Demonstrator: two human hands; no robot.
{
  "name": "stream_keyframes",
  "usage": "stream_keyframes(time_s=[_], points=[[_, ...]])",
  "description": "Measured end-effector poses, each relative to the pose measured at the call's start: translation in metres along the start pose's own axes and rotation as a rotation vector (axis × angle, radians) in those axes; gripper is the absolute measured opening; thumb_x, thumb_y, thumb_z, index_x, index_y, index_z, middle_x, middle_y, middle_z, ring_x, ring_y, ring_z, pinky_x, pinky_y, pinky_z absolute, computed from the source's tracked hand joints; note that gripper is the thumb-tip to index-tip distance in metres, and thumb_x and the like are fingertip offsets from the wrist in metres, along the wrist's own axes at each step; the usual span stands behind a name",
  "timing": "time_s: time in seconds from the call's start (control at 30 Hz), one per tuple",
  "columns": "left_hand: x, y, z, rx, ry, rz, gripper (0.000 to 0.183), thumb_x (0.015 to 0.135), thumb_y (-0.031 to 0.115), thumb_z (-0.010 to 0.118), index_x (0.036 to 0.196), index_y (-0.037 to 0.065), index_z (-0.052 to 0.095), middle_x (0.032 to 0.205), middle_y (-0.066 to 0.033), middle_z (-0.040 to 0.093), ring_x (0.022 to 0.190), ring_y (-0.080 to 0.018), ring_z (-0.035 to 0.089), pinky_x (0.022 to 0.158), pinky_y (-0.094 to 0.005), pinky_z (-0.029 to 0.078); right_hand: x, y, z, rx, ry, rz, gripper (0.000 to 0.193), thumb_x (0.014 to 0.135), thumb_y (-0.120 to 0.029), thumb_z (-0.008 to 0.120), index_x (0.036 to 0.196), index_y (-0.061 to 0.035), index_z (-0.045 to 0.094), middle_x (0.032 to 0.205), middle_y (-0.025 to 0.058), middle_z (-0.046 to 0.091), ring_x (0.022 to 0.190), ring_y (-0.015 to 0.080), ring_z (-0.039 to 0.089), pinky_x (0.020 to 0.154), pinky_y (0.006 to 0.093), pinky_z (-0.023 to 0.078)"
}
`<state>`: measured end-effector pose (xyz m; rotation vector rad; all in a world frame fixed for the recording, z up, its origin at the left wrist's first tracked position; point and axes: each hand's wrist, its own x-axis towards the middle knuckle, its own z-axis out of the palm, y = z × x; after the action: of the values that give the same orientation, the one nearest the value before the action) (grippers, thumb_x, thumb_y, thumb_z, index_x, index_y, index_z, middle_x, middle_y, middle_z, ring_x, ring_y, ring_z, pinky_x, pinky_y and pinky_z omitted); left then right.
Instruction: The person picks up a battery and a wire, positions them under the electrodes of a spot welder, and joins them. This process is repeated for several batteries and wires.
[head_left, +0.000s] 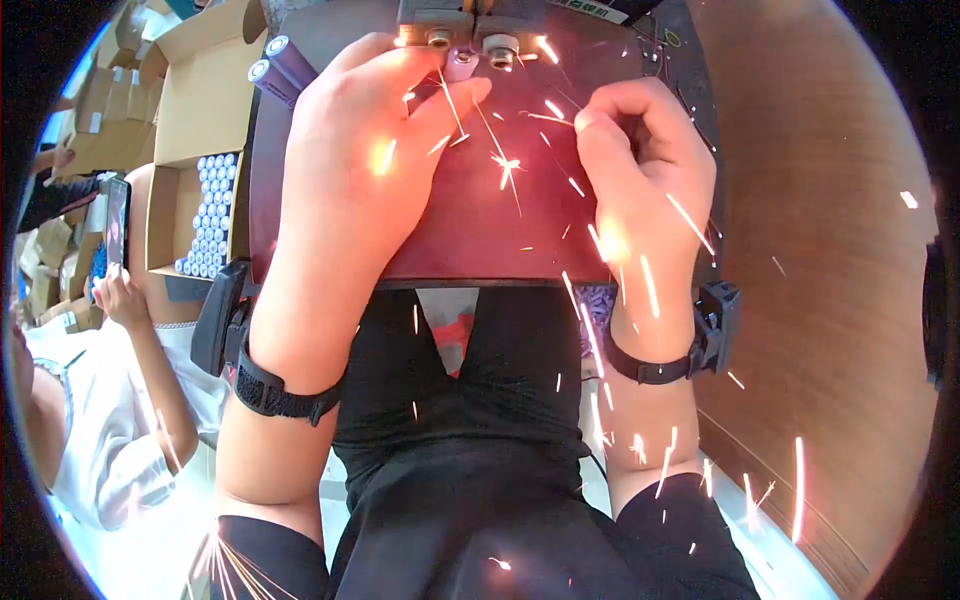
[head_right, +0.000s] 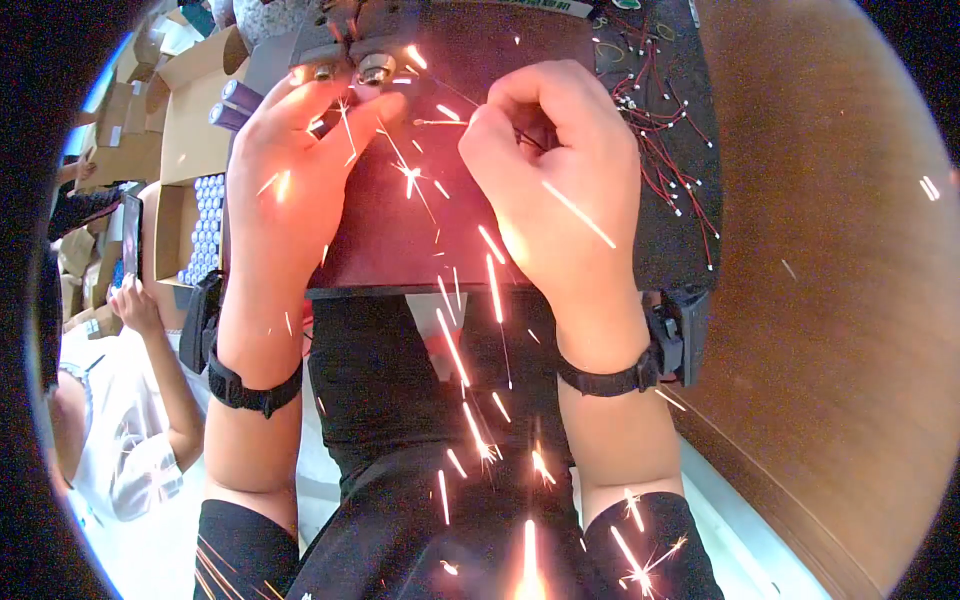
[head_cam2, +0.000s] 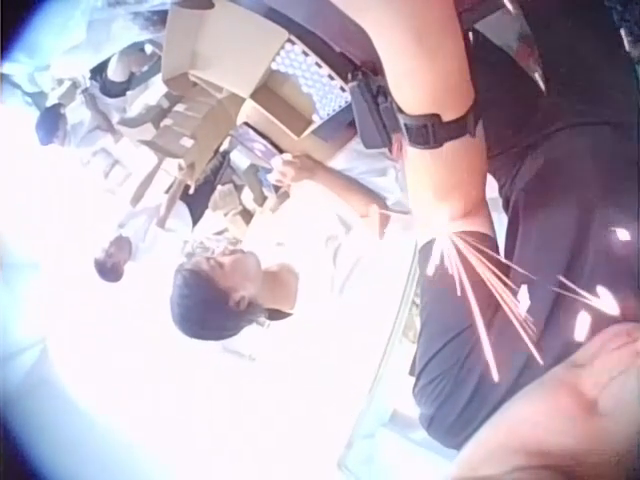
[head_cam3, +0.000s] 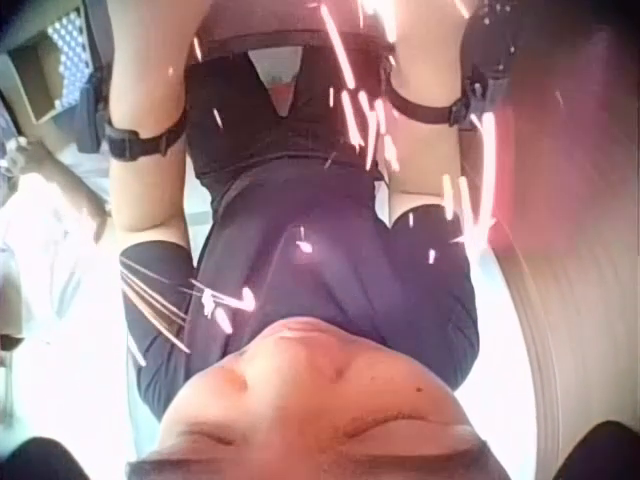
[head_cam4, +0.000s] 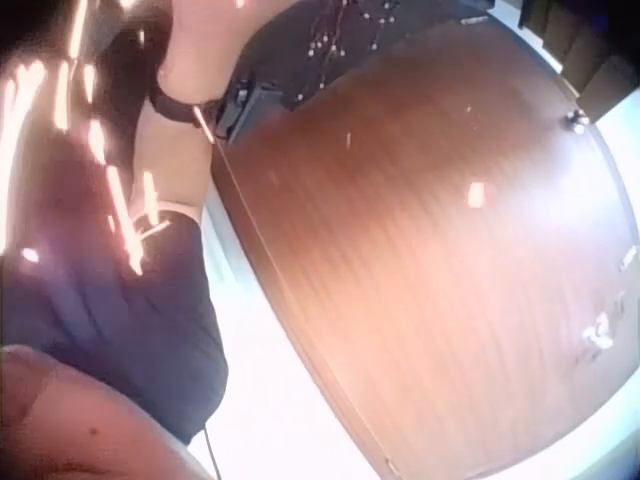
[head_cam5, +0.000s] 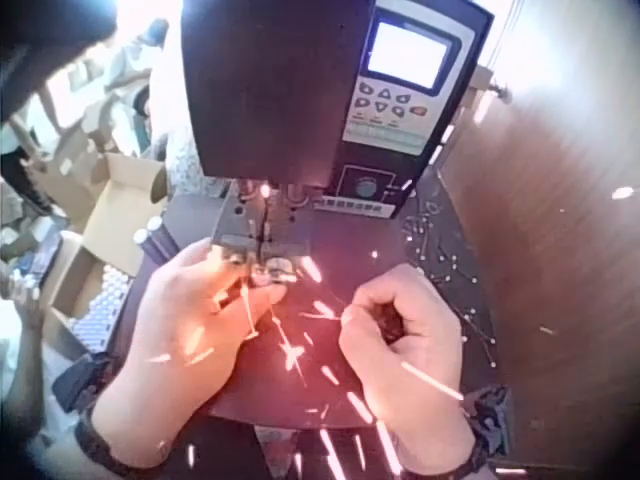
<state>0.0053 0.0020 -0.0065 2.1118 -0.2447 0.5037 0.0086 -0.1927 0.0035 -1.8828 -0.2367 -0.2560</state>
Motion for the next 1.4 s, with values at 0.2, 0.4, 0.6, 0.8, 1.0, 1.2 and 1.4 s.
stream_keyframes(time_s=[0.2, 0.4, 0.6, 0.8, 1.0, 1.2, 1.4], points=[[0.000, 0.008, -0.004, 0.159, -0.013, -0.082, 0.031, 0.086, 0.027, 0.079, 0.098, -0.001, 0.073, 0.086, -0.0173, 0.064, 0.076, -0.0330, 0.065, 0.070, -0.0380, 0.049, -0.004, -0.001, 0.001, -0.060, -0.038, -0.027, 0.003, 0.094, -0.002, 0.065, 0.094, 0.0004, 0.063, 0.084, -0.0041, 0.060, 0.074, 0.0029, 0.051, 0.066, 0.0198, 0.041], [0.001, 0.011, -0.004, 0.156, -0.047, -0.092, 0.030, 0.087, 0.027, 0.078, 0.098, -0.001, 0.073, 0.087, -0.0169, 0.064, 0.078, -0.0334, 0.066, 0.070, -0.0383, 0.049, -0.005, -0.001, 0.001, -0.031, 0.024, -0.065, 0.010, 0.089, -0.008, 0.070, 0.091, 0.0001, 0.065, 0.081, 0.0049, 0.063, 0.070, 0.0116, 0.057, 0.065, 0.0264, 0.046], [-0.001, 0.005, -0.002, 0.167, 0.011, -0.069, 0.032, 0.088, 0.030, 0.076, 0.097, -0.001, 0.073, 0.088, -0.0176, 0.065, 0.080, -0.0357, 0.066, 0.071, -0.0397, 0.049, -0.005, -0.004, 0.002, -0.109, -0.020, -0.076, 0.006, 0.094, -0.004, 0.068, 0.097, 0.0004, 0.066, 0.084, -0.0039, 0.061, 0.073, 0.0033, 0.051, 0.066, 0.0199, 0.040], [0.003, 0.016, -0.003, 0.220, -0.050, -0.130, 0.034, 0.089, 0.033, 0.075, 0.096, 0.000, 0.073, 0.088, -0.0186, 0.065, 0.081, -0.0378, 0.066, 0.071, -0.0412, 0.049, -0.004, -0.004, -0.002, -0.102, -0.006, -0.083, 0.007, 0.096, -0.007, 0.067, 0.097, -0.0003, 0.067, 0.085, -0.0038, 0.062, 0.076, 0.0032, 0.052, 0.069, 0.0197, 0.040], [0.002, 0.010, -0.005, 0.241, -0.039, -0.064, 0.034, 0.089, 0.033, 0.074, 0.097, 0.000, 0.073, 0.086, -0.0189, 0.065, 0.081, -0.0381, 0.066, 0.070, -0.0416, 0.049, -0.004, -0.005, 0.001, -0.057, -0.032, -0.067, 0.008, 0.096, -0.007, 0.067, 0.098, 0.0002, 0.066, 0.086, -0.0030, 0.062, 0.078, 0.0042, 0.053, 0.072, 0.0204, 0.042], [-0.001, 0.002, 0.000, 0.191, 0.039, 0.003, 0.035, 0.090, 0.033, 0.074, 0.097, -0.001, 0.073, 0.085, -0.0190, 0.065, 0.079, -0.0374, 0.065, 0.071, -0.0406, 0.050, -0.008, -0.003, 0.004, 0.029, -0.067, -0.071, 0.011, 0.096, -0.005, 0.067, 0.105, 0.0008, 0.066, 0.100, 0.0006, 0.064, 0.086, 0.0058, 0.055, 0.076, 0.0210, 0.044], [-0.013, 0.015, -0.012, -0.004, -0.075, -0.141, 0.028, 0.091, 0.020, 0.074, 0.113, 0.003, 0.070, 0.083, -0.0105, 0.072, 0.073, -0.0186, 0.065, 0.071, -0.0322, 0.050, -0.012, -0.009, -0.006, 0.006, -0.209, -0.106, 0.012, 0.095, -0.003, 0.068, 0.106, 0.0011, 0.066, 0.104, 0.0038, 0.066, 0.093, 0.0099, 0.060, 0.084, 0.0231, 0.047]])
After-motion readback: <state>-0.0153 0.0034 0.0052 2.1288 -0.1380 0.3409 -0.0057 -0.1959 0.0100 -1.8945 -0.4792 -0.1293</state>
